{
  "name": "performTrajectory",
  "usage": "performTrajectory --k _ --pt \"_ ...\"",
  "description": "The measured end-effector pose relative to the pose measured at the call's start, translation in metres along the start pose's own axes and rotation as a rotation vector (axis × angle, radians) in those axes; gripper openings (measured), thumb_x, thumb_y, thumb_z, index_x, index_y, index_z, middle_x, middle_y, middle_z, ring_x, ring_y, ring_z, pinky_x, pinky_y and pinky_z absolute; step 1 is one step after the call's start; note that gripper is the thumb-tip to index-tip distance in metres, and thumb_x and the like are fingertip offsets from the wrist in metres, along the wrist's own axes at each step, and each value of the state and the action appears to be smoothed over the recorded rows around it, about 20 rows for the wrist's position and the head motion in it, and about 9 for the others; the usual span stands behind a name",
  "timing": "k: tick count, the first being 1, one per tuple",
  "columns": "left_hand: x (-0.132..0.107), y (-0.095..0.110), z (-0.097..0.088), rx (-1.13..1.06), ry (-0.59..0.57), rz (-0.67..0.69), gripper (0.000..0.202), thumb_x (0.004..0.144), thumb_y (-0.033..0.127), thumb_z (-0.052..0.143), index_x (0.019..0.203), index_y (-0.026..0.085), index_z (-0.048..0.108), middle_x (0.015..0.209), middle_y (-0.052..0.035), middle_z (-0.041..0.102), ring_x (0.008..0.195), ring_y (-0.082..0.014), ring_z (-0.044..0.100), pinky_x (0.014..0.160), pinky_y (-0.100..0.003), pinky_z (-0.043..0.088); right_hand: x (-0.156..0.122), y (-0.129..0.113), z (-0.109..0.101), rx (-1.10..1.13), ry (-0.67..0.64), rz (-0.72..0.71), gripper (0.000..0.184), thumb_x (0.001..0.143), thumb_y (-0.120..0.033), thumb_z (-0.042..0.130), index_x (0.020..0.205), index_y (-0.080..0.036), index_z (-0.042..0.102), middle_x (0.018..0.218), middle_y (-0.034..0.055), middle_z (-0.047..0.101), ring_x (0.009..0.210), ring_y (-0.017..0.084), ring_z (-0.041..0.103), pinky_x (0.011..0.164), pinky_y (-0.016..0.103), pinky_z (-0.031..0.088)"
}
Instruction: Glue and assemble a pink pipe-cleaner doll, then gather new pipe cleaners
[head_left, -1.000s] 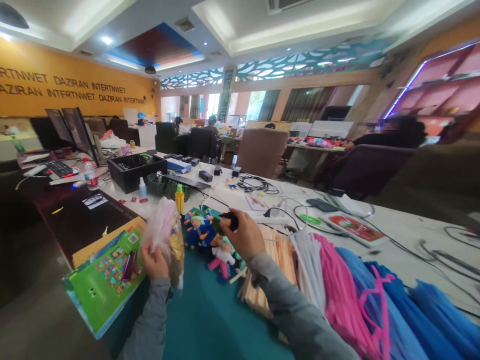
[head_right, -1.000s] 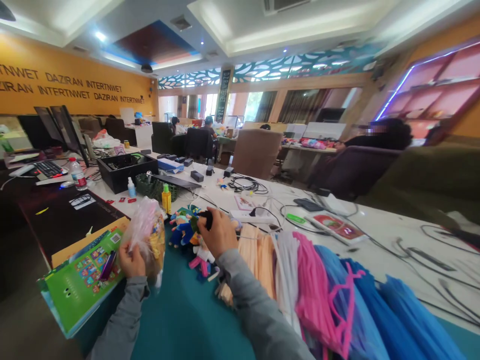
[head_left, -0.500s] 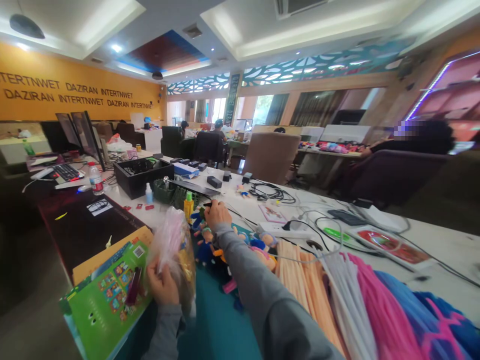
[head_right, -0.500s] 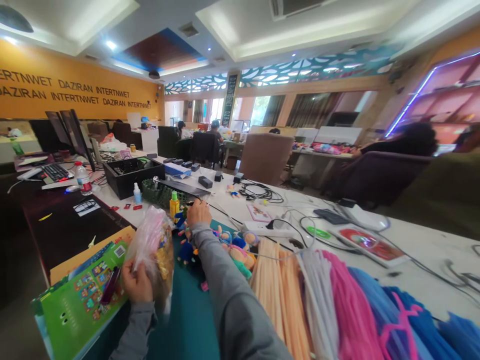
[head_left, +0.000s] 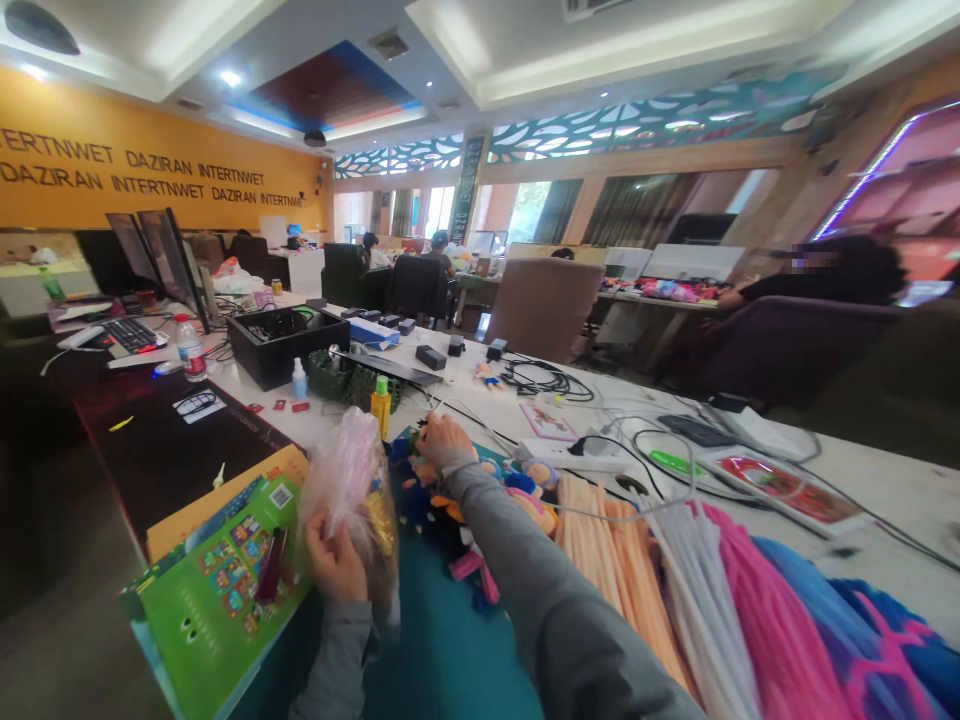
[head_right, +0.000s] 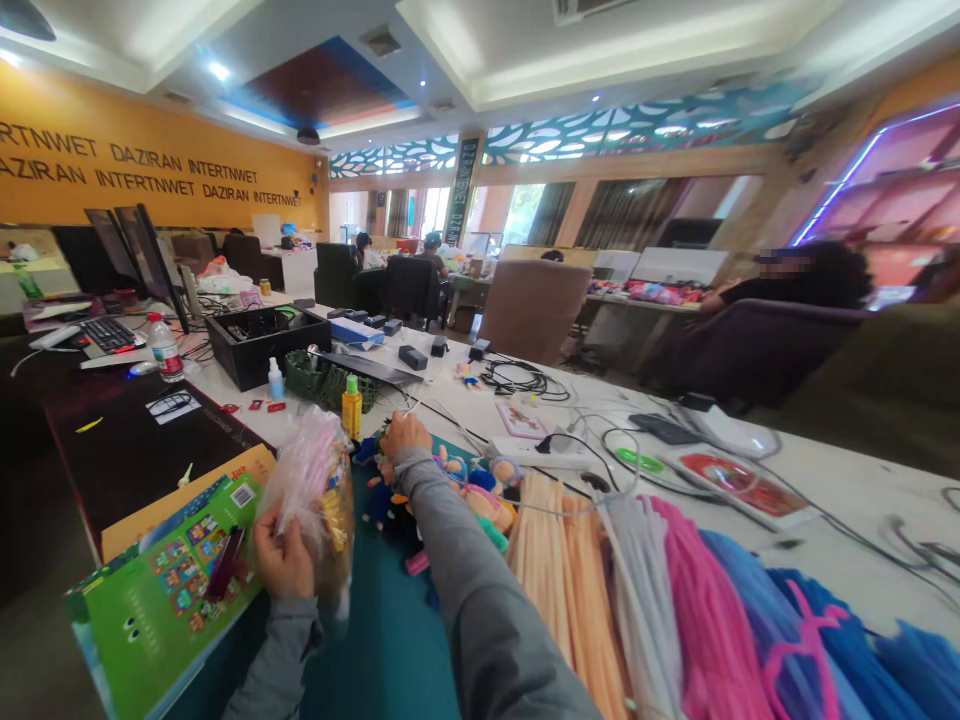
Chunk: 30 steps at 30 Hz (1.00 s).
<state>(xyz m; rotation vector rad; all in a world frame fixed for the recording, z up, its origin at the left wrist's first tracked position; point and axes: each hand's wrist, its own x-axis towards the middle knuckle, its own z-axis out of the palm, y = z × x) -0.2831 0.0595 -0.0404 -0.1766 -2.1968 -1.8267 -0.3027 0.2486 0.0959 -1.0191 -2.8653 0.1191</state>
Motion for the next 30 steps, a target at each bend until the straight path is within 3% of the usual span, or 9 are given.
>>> performTrajectory --k 10,20,30 --pt "0.003 -0.003 0.021 -0.182 0.226 -0.010 0.022 0.081 0.036 0.049 0.089 0.016 0.054 0.092 -0.0130 0.065 0.085 -0.0241 0.064 0.073 -0.035 0.054 -0.002 -0.007 0.004 0.037 -0.046 0.012 0.033 0.091 -0.033 0.057 0.120 -0.017 0.055 0.121 0.0084 0.058 0.102 0.022 0.060 0.085 0.043 0.052" --pt "0.003 0.000 0.018 -0.220 0.232 0.006 0.020 0.079 0.034 0.053 0.090 0.017 0.057 0.094 -0.0121 0.065 0.088 -0.0231 0.064 0.075 -0.033 0.053 -0.009 -0.006 0.006 0.110 -0.049 0.047 0.040 0.091 -0.034 0.057 0.127 -0.018 0.050 0.128 0.0096 0.054 0.107 0.024 0.058 0.088 0.046 0.051" --pt "0.003 -0.004 0.019 -0.088 0.208 0.103 0.023 0.081 0.033 0.049 0.095 0.016 0.057 0.095 -0.0141 0.066 0.089 -0.0246 0.065 0.076 -0.036 0.053 -0.013 -0.009 0.015 0.109 -0.041 0.139 0.038 0.091 -0.034 0.057 0.125 -0.018 0.052 0.126 0.0094 0.055 0.107 0.024 0.058 0.088 0.046 0.050"
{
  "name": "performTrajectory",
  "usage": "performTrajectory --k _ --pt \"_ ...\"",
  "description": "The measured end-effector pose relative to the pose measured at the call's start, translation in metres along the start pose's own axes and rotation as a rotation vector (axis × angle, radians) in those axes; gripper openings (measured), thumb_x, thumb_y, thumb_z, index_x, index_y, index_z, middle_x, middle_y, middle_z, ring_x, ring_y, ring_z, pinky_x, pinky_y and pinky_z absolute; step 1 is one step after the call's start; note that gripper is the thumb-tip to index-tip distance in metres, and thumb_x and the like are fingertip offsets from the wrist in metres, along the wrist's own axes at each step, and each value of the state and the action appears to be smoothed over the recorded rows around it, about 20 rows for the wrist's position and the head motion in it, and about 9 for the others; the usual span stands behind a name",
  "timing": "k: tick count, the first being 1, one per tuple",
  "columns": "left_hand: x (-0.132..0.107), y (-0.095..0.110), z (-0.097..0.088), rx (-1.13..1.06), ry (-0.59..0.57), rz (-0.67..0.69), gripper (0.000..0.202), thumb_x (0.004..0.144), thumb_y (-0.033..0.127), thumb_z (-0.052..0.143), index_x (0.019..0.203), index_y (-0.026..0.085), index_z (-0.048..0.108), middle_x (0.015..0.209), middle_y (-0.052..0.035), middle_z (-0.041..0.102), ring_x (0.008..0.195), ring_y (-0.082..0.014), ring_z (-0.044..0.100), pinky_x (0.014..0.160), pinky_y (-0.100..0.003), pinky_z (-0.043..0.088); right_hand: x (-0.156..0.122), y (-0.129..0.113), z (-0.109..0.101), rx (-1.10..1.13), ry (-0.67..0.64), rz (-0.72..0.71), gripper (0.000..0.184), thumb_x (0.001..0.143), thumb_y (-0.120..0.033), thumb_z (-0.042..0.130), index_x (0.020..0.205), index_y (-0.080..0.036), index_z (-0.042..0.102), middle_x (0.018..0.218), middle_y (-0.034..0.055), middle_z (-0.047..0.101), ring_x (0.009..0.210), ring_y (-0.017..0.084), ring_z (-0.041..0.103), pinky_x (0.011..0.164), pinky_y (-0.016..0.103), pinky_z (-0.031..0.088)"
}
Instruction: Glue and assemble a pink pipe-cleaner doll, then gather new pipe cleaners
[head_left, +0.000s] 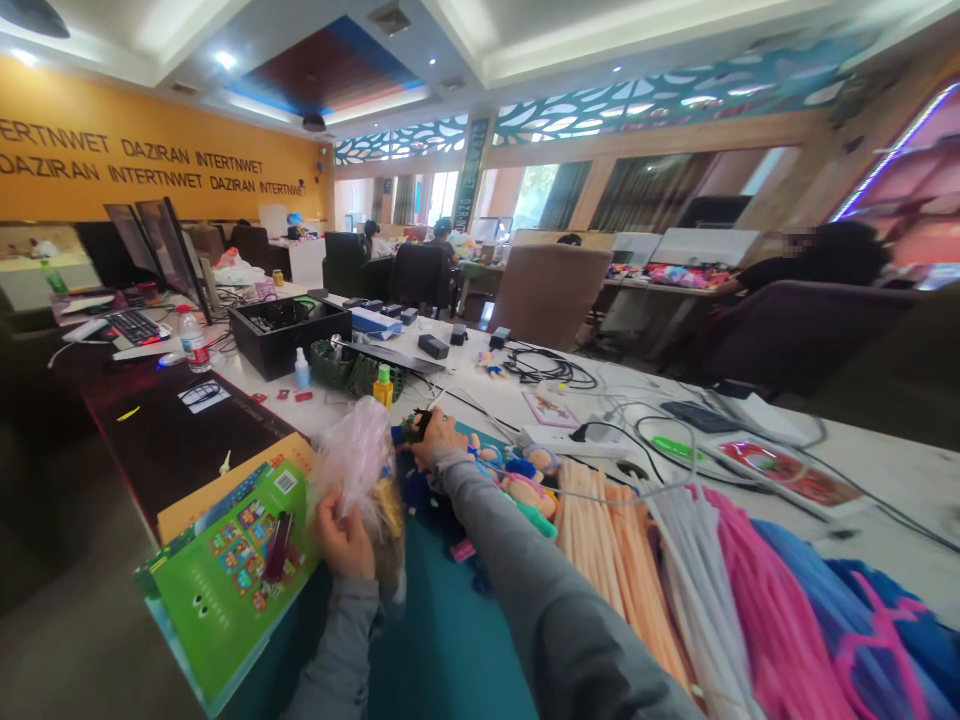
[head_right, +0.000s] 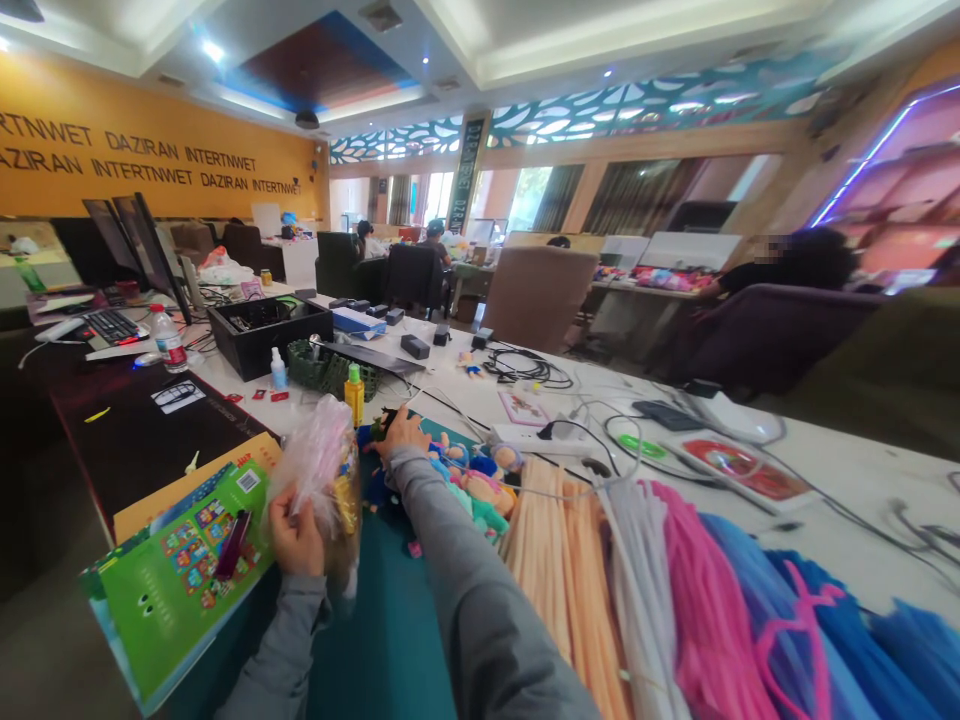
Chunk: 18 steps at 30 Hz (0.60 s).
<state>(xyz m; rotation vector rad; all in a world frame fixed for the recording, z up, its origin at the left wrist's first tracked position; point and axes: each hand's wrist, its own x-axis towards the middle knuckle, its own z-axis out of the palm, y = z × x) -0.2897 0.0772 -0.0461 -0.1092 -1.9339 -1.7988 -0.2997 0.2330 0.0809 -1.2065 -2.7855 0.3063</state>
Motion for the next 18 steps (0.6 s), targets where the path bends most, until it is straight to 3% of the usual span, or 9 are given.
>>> performTrajectory --k 10,18 --pt "0.005 -0.004 0.001 0.263 -0.168 0.174 0.021 0.076 0.027 0.053 0.091 0.017 0.064 0.094 -0.0136 0.070 0.085 -0.0281 0.065 0.078 -0.043 0.047 -0.005 0.006 -0.006 0.011 0.016 -0.061 0.037 0.091 -0.034 0.057 0.124 -0.017 0.053 0.125 0.0092 0.056 0.106 0.024 0.059 0.088 0.046 0.050" --pt "-0.002 0.017 -0.008 0.464 -0.300 0.279 0.022 0.082 0.023 0.052 0.095 0.019 0.069 0.104 -0.0127 0.069 0.102 -0.0285 0.059 0.089 -0.044 0.039 -0.028 0.021 -0.034 0.150 0.154 -0.257 0.038 0.090 -0.033 0.058 0.125 -0.018 0.052 0.128 0.0093 0.054 0.113 0.026 0.055 0.094 0.050 0.045"
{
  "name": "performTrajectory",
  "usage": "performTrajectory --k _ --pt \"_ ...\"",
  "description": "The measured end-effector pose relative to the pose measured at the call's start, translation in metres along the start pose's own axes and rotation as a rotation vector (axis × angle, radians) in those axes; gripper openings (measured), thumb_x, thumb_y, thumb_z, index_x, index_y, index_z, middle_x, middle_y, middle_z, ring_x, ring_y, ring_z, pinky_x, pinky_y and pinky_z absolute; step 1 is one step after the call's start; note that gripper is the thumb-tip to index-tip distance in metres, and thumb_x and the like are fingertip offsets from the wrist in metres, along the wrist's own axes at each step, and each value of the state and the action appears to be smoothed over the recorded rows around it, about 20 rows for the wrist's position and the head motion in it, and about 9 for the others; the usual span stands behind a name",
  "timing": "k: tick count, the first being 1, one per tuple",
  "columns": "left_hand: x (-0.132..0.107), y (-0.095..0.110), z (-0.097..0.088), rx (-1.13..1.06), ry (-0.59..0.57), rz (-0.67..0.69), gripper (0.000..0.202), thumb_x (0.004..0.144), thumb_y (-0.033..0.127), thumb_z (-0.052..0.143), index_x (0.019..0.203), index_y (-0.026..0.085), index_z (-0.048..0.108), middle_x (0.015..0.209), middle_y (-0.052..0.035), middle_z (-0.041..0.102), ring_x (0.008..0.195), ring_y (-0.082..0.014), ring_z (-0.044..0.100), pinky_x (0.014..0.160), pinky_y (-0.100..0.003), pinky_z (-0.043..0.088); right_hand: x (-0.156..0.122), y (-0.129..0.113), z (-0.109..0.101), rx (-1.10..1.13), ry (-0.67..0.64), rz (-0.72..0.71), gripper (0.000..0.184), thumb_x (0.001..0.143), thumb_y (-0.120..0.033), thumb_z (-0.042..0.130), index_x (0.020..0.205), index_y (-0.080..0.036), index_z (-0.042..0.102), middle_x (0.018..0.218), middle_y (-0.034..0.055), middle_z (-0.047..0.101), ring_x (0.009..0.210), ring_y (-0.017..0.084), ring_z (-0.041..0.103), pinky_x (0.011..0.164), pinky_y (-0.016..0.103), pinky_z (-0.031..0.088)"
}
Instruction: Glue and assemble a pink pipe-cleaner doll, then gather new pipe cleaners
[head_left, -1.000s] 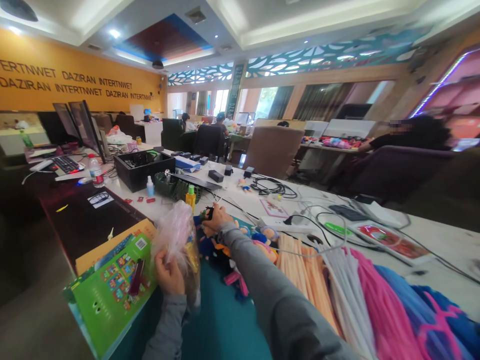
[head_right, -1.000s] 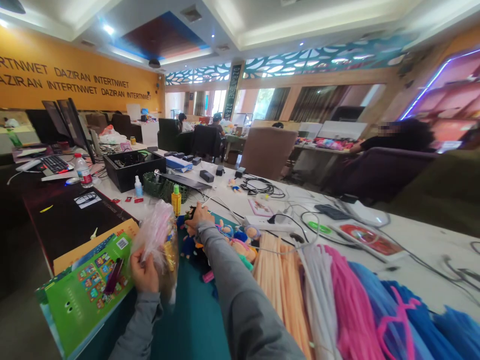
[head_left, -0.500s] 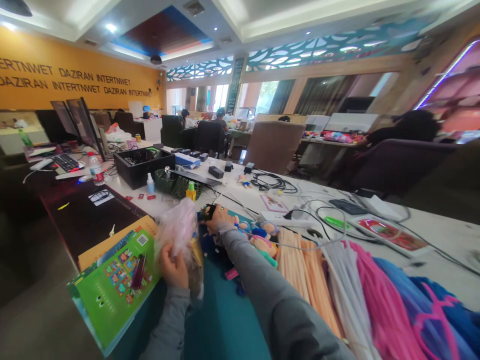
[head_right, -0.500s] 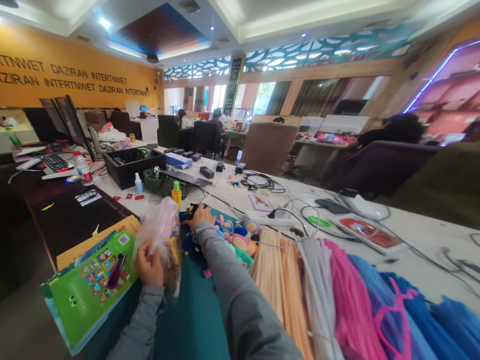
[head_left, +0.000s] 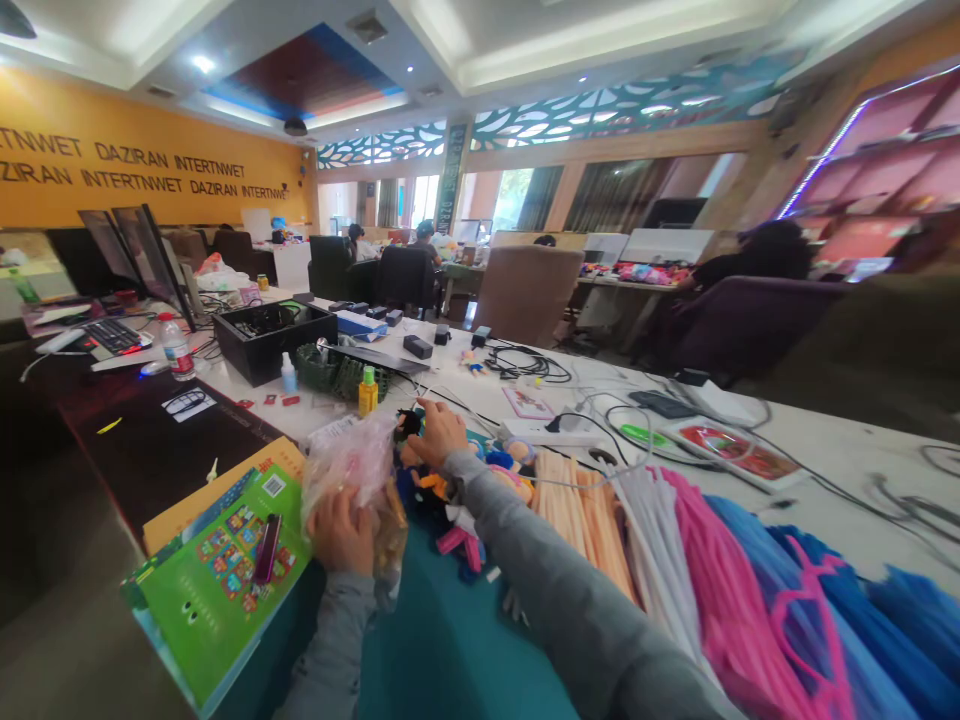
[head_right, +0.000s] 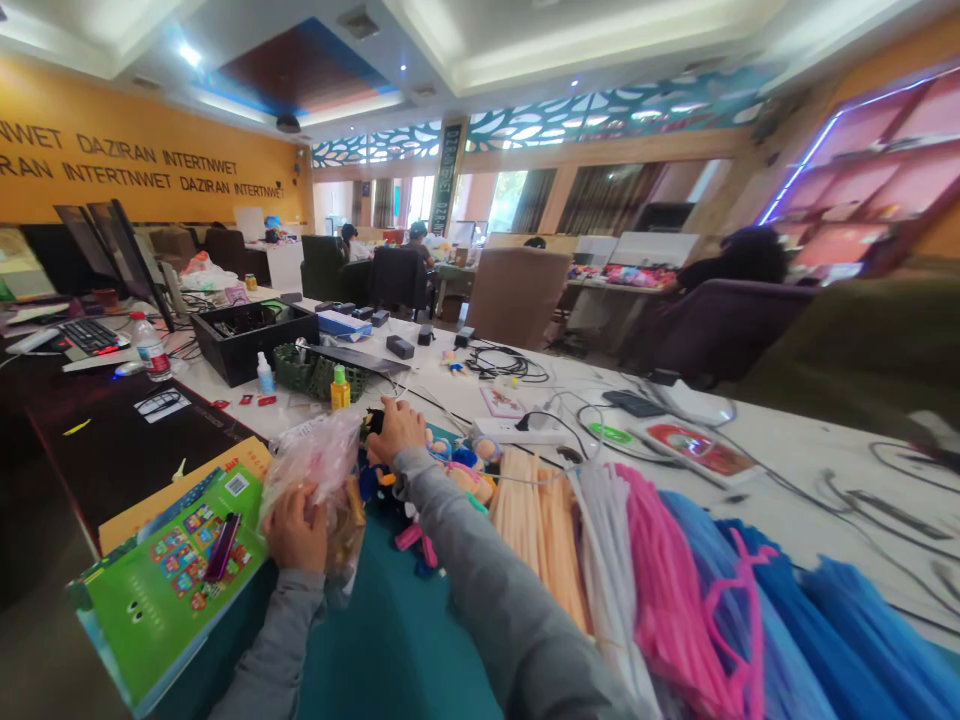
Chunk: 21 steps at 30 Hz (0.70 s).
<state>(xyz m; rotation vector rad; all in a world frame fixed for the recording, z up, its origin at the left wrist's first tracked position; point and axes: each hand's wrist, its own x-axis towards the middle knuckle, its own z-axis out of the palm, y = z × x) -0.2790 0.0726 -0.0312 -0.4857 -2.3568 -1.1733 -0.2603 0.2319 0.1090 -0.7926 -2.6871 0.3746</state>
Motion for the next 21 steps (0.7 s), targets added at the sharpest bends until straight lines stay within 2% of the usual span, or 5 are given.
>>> performTrajectory --k 3,6,11,16,21 --pt "-0.001 0.008 -0.007 0.069 -0.079 0.027 0.024 0.082 0.017 0.051 0.097 0.020 0.070 0.103 -0.0114 0.069 0.104 -0.0282 0.058 0.089 -0.044 0.038 -0.038 0.012 -0.013 0.096 0.059 -0.081 0.038 0.087 -0.028 0.061 0.123 -0.017 0.053 0.125 0.0090 0.056 0.114 0.026 0.054 0.096 0.050 0.043" --pt "-0.001 0.014 -0.015 0.128 -0.159 0.042 0.026 0.083 0.016 0.050 0.098 0.021 0.071 0.106 -0.0120 0.069 0.105 -0.0285 0.058 0.089 -0.044 0.039 -0.096 0.029 -0.018 0.197 0.099 -0.140 0.039 0.081 -0.015 0.056 0.119 -0.019 0.055 0.120 0.0095 0.058 0.115 0.025 0.052 0.100 0.043 0.041" --pt "-0.003 0.027 -0.032 0.209 -0.308 0.053 0.022 0.083 0.016 0.052 0.093 0.019 0.071 0.099 -0.0122 0.071 0.095 -0.0288 0.063 0.084 -0.043 0.045 -0.180 0.050 0.002 0.339 -0.001 -0.209 0.046 0.069 -0.007 0.050 0.111 -0.022 0.060 0.116 0.0083 0.063 0.111 0.023 0.058 0.093 0.038 0.048" --pt "-0.014 0.042 -0.052 0.289 -0.425 0.043 0.020 0.081 0.017 0.057 0.097 0.015 0.069 0.098 -0.0157 0.071 0.092 -0.0304 0.066 0.081 -0.042 0.047 -0.183 0.048 0.046 0.418 -0.110 -0.218 0.069 0.069 -0.002 0.049 0.136 -0.018 0.044 0.143 0.0140 0.044 0.130 0.026 0.044 0.100 0.044 0.044" --pt "-0.023 0.048 -0.074 0.325 -0.482 0.077 0.032 0.079 0.017 0.060 0.110 0.014 0.063 0.107 -0.0155 0.068 0.102 -0.0278 0.063 0.085 -0.037 0.047 -0.152 0.026 0.080 0.432 -0.193 -0.285 0.047 0.089 -0.025 0.059 0.134 -0.020 0.045 0.144 0.0108 0.041 0.128 0.031 0.043 0.102 0.056 0.037"
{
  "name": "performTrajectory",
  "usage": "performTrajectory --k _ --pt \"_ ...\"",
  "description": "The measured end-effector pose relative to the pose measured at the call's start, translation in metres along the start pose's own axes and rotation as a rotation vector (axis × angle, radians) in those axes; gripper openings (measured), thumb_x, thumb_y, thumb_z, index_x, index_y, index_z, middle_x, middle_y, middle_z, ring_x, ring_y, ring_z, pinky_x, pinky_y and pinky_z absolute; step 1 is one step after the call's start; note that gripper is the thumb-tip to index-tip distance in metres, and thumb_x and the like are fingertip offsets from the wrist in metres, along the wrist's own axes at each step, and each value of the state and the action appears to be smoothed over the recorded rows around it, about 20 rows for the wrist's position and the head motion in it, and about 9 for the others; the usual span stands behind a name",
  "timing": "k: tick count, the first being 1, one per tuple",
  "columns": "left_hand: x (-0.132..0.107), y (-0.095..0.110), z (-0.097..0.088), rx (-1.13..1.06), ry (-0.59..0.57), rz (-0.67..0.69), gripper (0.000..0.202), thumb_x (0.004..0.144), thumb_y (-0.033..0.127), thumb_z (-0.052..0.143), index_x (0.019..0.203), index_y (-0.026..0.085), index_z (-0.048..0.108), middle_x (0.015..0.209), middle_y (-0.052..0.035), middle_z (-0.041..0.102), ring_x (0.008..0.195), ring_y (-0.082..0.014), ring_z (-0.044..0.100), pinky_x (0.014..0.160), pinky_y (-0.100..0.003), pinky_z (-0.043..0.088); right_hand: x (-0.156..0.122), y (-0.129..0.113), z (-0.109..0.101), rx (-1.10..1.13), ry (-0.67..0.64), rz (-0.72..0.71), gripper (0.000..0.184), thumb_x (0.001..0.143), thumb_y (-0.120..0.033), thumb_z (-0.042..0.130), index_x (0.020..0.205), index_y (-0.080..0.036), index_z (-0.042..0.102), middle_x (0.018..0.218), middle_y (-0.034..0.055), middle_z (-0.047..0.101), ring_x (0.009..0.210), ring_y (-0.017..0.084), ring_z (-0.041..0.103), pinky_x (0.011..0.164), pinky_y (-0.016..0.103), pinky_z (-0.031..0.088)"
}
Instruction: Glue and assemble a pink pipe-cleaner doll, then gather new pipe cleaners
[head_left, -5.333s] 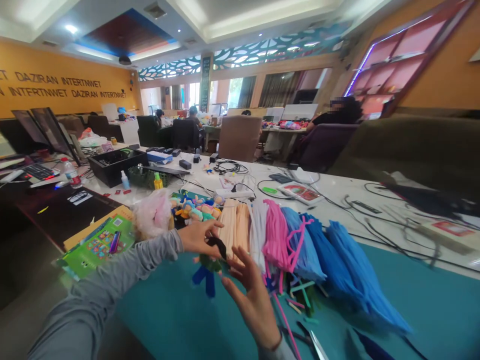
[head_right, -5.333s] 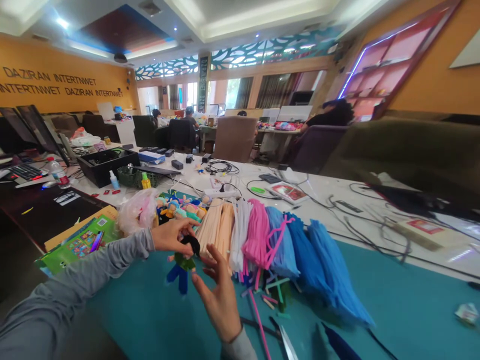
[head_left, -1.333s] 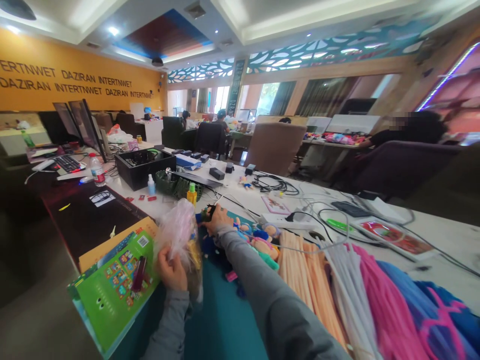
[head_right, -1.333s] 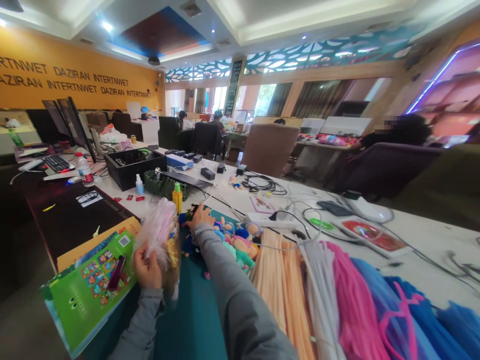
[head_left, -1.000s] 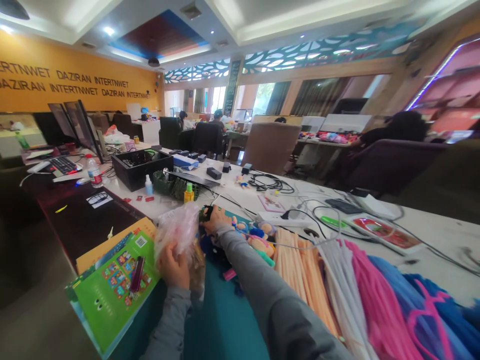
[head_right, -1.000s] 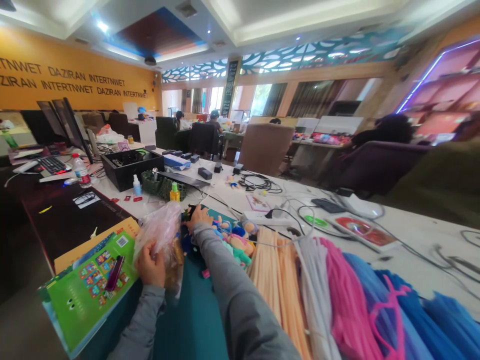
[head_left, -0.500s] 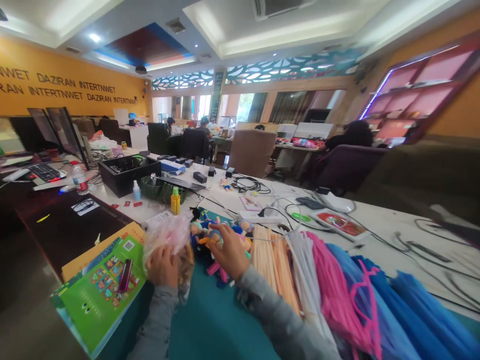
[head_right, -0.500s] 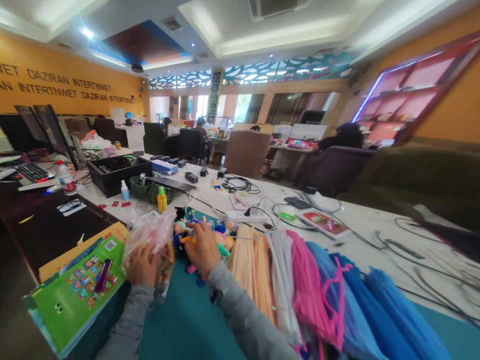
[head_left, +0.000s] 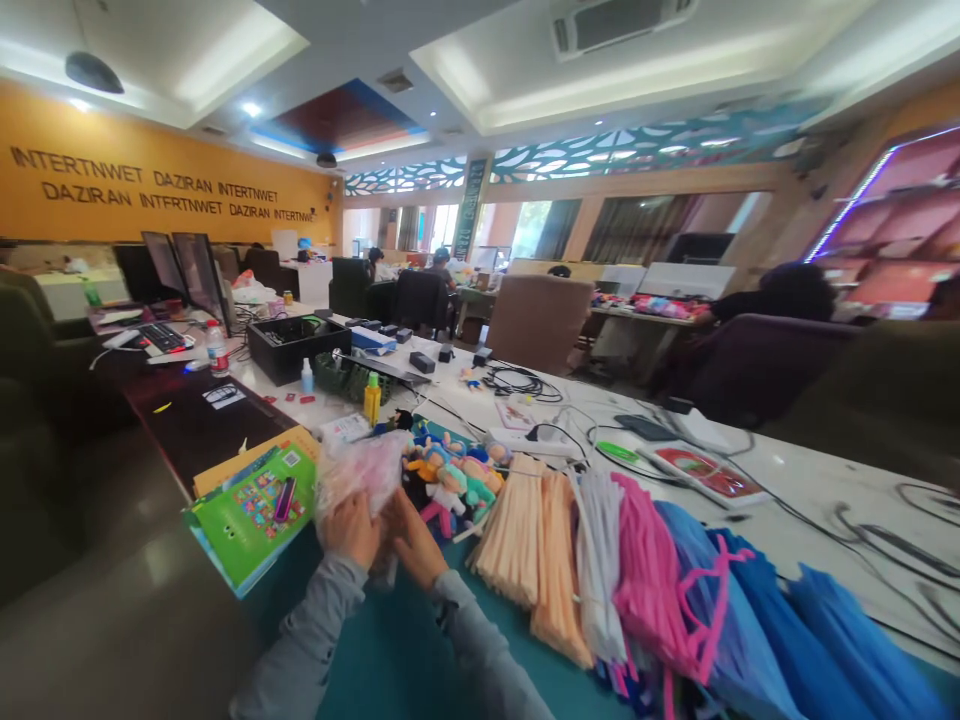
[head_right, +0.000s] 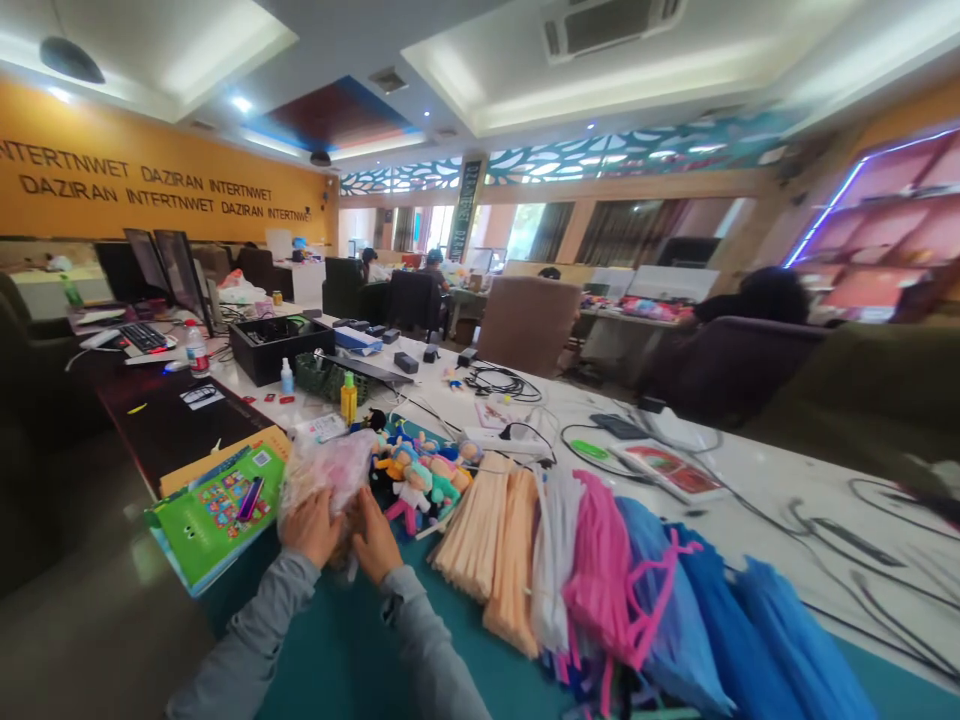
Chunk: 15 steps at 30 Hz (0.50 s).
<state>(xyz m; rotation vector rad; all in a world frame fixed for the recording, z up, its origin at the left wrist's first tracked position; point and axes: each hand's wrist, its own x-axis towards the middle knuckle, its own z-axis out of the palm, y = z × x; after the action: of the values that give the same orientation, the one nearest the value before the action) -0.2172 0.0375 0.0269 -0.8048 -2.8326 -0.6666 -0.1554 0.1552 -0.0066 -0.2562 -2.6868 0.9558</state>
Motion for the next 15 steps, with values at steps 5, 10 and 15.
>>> performTrajectory --k 5,10,15 --pt "0.000 0.001 -0.025 0.016 0.020 0.103 0.032 0.081 0.010 0.051 0.111 0.011 0.063 0.113 -0.0192 0.064 0.107 -0.0301 0.059 0.089 -0.042 0.045 0.013 -0.004 0.015 -0.061 -0.099 -0.057 0.038 0.091 -0.031 0.058 0.125 -0.018 0.052 0.132 0.0095 0.052 0.116 0.027 0.053 0.096 0.051 0.044" --pt "0.029 0.017 -0.034 -0.027 -0.005 0.377 0.035 0.082 0.011 0.054 0.113 0.025 0.064 0.131 -0.0071 0.058 0.125 -0.0270 0.047 0.108 -0.047 0.029 0.007 -0.009 0.024 -0.151 -0.160 -0.048 0.032 0.091 -0.032 0.058 0.119 -0.017 0.056 0.124 0.0085 0.057 0.108 0.024 0.058 0.091 0.047 0.048" --pt "0.057 0.018 -0.013 -0.033 -0.055 0.449 0.021 0.081 0.014 0.064 0.100 0.022 0.067 0.121 -0.0056 0.064 0.122 -0.0250 0.051 0.108 -0.050 0.032 -0.004 -0.007 0.021 -0.190 -0.151 -0.017 0.034 0.091 -0.032 0.058 0.121 -0.018 0.055 0.127 0.0088 0.055 0.110 0.024 0.057 0.091 0.048 0.048"
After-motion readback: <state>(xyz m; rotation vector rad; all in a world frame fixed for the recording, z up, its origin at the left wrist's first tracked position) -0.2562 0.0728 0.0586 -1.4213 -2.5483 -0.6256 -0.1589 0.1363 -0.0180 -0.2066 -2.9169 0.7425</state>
